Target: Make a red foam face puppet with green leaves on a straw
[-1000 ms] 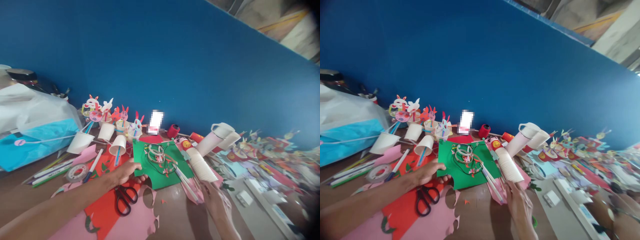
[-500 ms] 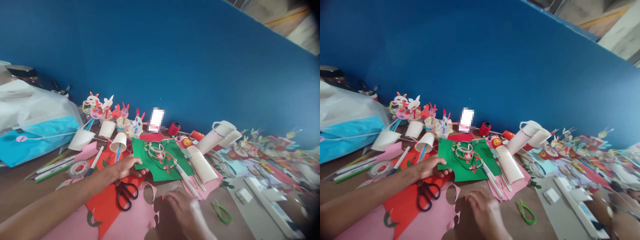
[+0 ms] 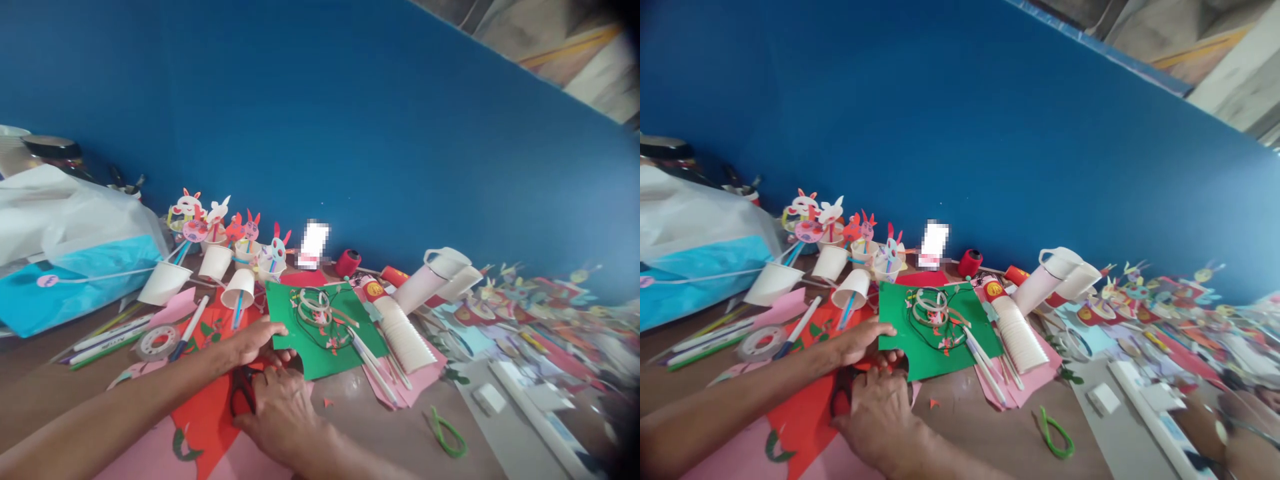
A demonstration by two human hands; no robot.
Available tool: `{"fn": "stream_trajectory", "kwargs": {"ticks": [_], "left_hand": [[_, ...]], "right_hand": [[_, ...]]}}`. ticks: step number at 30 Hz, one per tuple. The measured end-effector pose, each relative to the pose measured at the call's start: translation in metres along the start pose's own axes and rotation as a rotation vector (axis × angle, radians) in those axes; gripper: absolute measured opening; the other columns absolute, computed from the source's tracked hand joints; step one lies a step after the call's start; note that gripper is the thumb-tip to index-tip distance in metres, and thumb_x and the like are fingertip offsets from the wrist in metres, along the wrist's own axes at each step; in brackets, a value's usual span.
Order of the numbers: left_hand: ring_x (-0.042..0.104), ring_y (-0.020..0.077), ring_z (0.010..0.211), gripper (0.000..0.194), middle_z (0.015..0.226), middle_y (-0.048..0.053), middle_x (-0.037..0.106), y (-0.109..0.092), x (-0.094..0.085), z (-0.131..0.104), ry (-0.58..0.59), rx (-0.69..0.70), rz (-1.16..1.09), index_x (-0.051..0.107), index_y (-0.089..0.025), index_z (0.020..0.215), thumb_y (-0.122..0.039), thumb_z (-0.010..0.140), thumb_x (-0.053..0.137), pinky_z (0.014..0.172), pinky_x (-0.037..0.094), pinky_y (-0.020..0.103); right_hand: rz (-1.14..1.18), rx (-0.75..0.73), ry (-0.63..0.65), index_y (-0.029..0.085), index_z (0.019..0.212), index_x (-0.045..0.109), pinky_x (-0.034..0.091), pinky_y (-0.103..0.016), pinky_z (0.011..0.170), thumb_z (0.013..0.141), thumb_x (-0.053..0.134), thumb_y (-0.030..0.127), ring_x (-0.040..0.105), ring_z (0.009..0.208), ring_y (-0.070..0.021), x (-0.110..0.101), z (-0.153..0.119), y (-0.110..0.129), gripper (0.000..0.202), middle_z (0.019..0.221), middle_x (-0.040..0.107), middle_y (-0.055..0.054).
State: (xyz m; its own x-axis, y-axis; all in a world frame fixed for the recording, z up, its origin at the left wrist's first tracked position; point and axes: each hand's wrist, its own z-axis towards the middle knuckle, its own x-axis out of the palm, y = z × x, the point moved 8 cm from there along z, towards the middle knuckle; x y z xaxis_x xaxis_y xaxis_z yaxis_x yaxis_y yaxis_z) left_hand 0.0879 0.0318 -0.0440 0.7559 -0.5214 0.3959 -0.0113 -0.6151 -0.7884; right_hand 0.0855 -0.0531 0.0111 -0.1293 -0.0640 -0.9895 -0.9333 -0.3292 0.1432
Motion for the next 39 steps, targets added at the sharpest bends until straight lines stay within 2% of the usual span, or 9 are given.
{"fn": "stream_trajectory", "kwargs": {"ticks": [5, 13, 18, 20, 22, 24, 27, 31, 39], "left_hand": [[0.060, 0.0149, 0.050, 0.022, 0.063, 0.009, 0.067, 0.002, -0.002, 0.002, 0.005, 0.015, 0.022, 0.051, -0.012, 0.081, -0.028, 0.067, 0.058, 0.044, 0.046, 0.023], [0.061, 0.0166, 0.050, 0.020, 0.062, 0.009, 0.067, -0.003, 0.000, -0.001, 0.017, 0.062, 0.034, 0.055, -0.011, 0.077, -0.026, 0.066, 0.060, 0.045, 0.046, 0.026], [0.060, 0.0158, 0.049, 0.018, 0.061, 0.007, 0.065, -0.004, -0.002, 0.002, -0.007, 0.083, 0.017, 0.053, -0.012, 0.078, -0.024, 0.066, 0.059, 0.044, 0.045, 0.026], [0.059, 0.0150, 0.049, 0.017, 0.060, 0.005, 0.064, -0.003, -0.005, 0.004, -0.034, 0.088, 0.009, 0.051, -0.013, 0.076, -0.024, 0.065, 0.060, 0.042, 0.045, 0.025], [0.056, 0.0131, 0.046, 0.017, 0.056, 0.001, 0.061, -0.003, -0.007, 0.006, -0.060, 0.097, -0.001, 0.050, -0.015, 0.074, -0.023, 0.064, 0.060, 0.040, 0.044, 0.024], [0.052, 0.0110, 0.042, 0.016, 0.052, -0.002, 0.057, -0.004, -0.008, 0.007, -0.077, 0.103, -0.011, 0.049, -0.016, 0.071, -0.023, 0.063, 0.061, 0.038, 0.043, 0.023], [0.049, 0.0097, 0.041, 0.016, 0.050, -0.003, 0.055, -0.006, -0.008, 0.007, -0.085, 0.094, -0.031, 0.049, -0.015, 0.071, -0.023, 0.063, 0.061, 0.039, 0.043, 0.022], [0.050, 0.0097, 0.043, 0.015, 0.052, -0.002, 0.056, -0.006, -0.008, 0.006, -0.083, 0.091, -0.061, 0.048, -0.015, 0.072, -0.021, 0.064, 0.060, 0.041, 0.044, 0.023], [0.053, 0.0123, 0.046, 0.014, 0.055, 0.000, 0.057, -0.004, -0.010, 0.009, -0.085, 0.161, -0.037, 0.049, -0.014, 0.070, -0.020, 0.062, 0.060, 0.040, 0.045, 0.024]], "right_hand": [[-0.034, -0.005, 0.067, 0.011, 0.096, 0.055, 0.047, -0.033, 0.058, 0.073, 0.058, 0.033, 0.062, 0.071, -0.0259, -0.007, 0.000, -0.007, 0.031, 0.084, 0.064, -0.015], [0.107, -0.272, 0.370, 0.017, 0.090, 0.061, 0.042, -0.026, 0.060, 0.068, 0.052, 0.040, 0.061, 0.070, -0.0207, -0.013, -0.027, -0.028, 0.034, 0.079, 0.067, -0.007], [0.557, -0.376, 0.576, 0.020, 0.101, 0.060, 0.039, -0.017, 0.053, 0.063, 0.060, 0.030, 0.056, 0.059, -0.0109, -0.016, -0.047, -0.063, 0.039, 0.075, 0.065, 0.001], [0.871, -0.291, 0.745, 0.018, 0.107, 0.056, 0.037, -0.015, 0.047, 0.061, 0.063, 0.031, 0.051, 0.052, -0.0075, -0.010, -0.056, -0.086, 0.048, 0.078, 0.062, 0.000], [1.161, -0.164, 0.811, 0.015, 0.106, 0.053, 0.039, -0.016, 0.048, 0.059, 0.068, 0.037, 0.051, 0.053, -0.0069, -0.006, -0.059, -0.109, 0.055, 0.080, 0.060, -0.003], [1.404, -0.078, 0.803, 0.012, 0.102, 0.050, 0.040, -0.017, 0.048, 0.058, 0.070, 0.043, 0.052, 0.053, -0.0082, -0.004, -0.060, -0.124, 0.057, 0.074, 0.059, -0.004], [1.544, -0.076, 0.691, 0.011, 0.099, 0.047, 0.037, -0.017, 0.047, 0.056, 0.069, 0.054, 0.050, 0.051, -0.0078, -0.005, -0.061, -0.131, 0.064, 0.068, 0.057, -0.003], [1.540, -0.131, 0.646, 0.010, 0.101, 0.049, 0.037, -0.022, 0.054, 0.062, 0.052, 0.070, 0.052, 0.058, -0.0115, -0.009, -0.068, -0.120, 0.072, 0.072, 0.056, -0.006], [1.510, -0.038, 0.577, 0.011, 0.094, 0.051, 0.032, -0.020, 0.045, 0.074, 0.038, 0.068, 0.048, 0.046, -0.0095, 0.008, -0.070, -0.117, 0.062, 0.060, 0.055, -0.003]]}}
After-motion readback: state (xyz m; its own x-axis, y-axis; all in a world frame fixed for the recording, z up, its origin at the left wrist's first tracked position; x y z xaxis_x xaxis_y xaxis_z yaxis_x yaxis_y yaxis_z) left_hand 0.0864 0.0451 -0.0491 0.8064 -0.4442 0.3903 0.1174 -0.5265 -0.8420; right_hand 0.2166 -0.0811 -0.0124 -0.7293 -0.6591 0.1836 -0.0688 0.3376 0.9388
